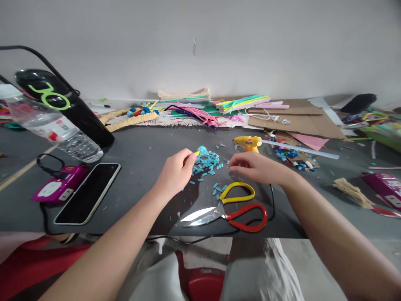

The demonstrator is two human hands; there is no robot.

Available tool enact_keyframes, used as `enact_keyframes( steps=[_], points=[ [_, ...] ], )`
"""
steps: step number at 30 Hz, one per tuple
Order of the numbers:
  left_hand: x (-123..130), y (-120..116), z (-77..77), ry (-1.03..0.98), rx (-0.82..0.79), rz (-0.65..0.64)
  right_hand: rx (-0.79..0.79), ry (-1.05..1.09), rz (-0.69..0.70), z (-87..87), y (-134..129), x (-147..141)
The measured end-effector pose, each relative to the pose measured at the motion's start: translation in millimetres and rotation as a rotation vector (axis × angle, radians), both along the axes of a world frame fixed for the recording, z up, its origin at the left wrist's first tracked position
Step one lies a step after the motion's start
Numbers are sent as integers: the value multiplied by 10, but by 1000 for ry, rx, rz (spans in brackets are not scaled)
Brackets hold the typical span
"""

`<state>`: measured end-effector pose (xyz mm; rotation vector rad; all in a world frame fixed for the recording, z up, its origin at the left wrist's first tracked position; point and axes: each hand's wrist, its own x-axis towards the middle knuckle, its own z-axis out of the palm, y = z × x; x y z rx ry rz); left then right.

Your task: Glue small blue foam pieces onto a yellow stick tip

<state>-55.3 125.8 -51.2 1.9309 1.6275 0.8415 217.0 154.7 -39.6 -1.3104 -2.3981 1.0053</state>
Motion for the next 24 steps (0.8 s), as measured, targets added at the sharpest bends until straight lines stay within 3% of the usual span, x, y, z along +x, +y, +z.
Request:
enact_keyframes(
  steps=[5,9,15,24],
  points=[
    [-16,4,-9,-6,12,-1,227,-108,-58,-178,258,-330],
    [-29,11,-3,-8,24,-4,321,-114,-75,-266,276,-425],
    [-15,4,19,-11,1,-4,343,-72,-164,-301,186,-463],
    [-3,-11,9,-10,-5,-8,330,3,-167,-338,185,-471]
  ],
)
